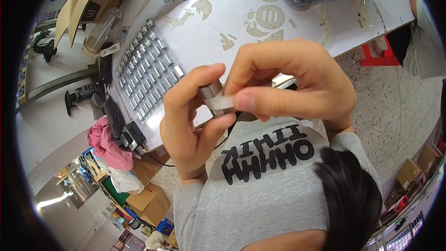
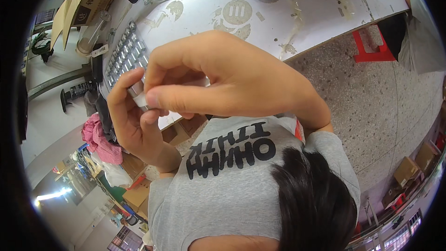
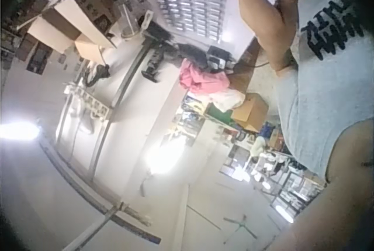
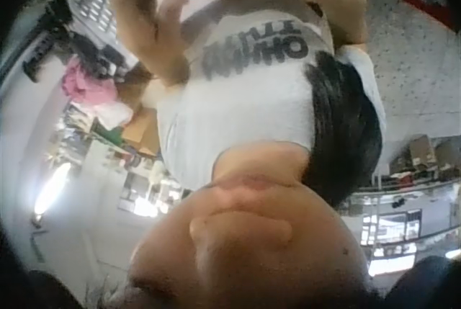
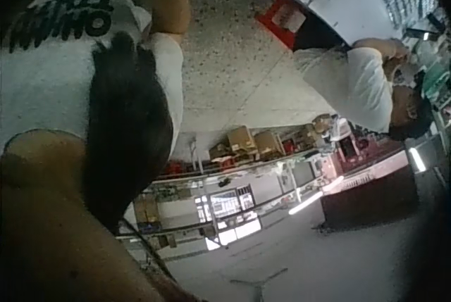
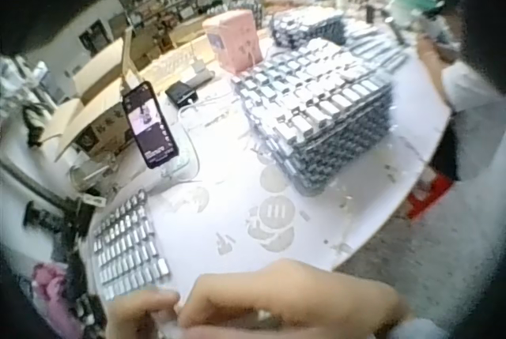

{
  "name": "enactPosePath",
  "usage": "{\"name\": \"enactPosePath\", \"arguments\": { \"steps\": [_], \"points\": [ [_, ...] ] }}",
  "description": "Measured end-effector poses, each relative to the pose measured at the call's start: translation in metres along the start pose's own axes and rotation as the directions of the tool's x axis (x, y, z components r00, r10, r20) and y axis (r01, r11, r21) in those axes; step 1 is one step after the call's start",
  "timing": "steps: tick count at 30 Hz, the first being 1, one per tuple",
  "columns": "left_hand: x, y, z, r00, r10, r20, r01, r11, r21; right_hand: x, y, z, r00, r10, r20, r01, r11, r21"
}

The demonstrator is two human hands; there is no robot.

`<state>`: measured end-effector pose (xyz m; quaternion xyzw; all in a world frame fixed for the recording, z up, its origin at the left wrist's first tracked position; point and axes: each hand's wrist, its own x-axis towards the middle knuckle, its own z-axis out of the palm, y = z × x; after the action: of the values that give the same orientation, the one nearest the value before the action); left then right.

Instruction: The person repeatedly picks up small silver cylindrical components from a tray and wraps them with white tape. They handle the components one at a time, applying the tape by hand and placing the finished items back into the tray.

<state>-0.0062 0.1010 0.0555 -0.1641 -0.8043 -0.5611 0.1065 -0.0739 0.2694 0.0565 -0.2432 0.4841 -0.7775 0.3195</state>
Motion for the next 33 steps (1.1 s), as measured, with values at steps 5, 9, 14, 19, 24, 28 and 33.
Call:
{"name": "enactPosePath", "arguments": {
  "steps": [5,9,14,19,24,28,33],
  "points": [
    [-0.001,-0.003,0.012,0.998,-0.004,-0.068,-0.008,0.984,-0.176,-0.004,-0.013,-0.006,0.99,0.127,0.055,-0.123,0.99,-0.065],
    [-0.006,0.001,0.02,0.981,-0.132,-0.142,0.066,0.915,-0.399,-0.006,-0.018,-0.01,0.972,0.213,0.1,-0.207,0.976,-0.067],
    [-0.004,0.002,0.024,0.975,-0.177,-0.137,0.1,0.891,-0.443,-0.004,-0.006,-0.012,0.993,0.014,0.117,-0.006,0.997,-0.074],
    [-0.004,-0.005,0.021,0.983,-0.154,-0.1,0.097,0.9,-0.425,-0.002,0.002,-0.008,0.997,0.027,0.078,-0.027,1.0,-0.004],
    [-0.004,-0.003,0.022,0.97,-0.208,-0.126,0.148,0.916,-0.373,-0.001,-0.001,-0.001,0.997,0.08,0.005,-0.08,0.996,0.038],
    [-0.001,0.0,0.024,0.96,-0.237,-0.149,0.175,0.925,-0.338,0.0,0.005,0.0,0.998,0.056,-0.011,-0.055,0.994,0.095],
    [0.001,0.003,0.029,0.948,-0.257,-0.186,0.187,0.926,-0.328,0.0,0.009,-0.001,0.999,0.043,-0.018,-0.042,0.996,0.08]
  ]
}}
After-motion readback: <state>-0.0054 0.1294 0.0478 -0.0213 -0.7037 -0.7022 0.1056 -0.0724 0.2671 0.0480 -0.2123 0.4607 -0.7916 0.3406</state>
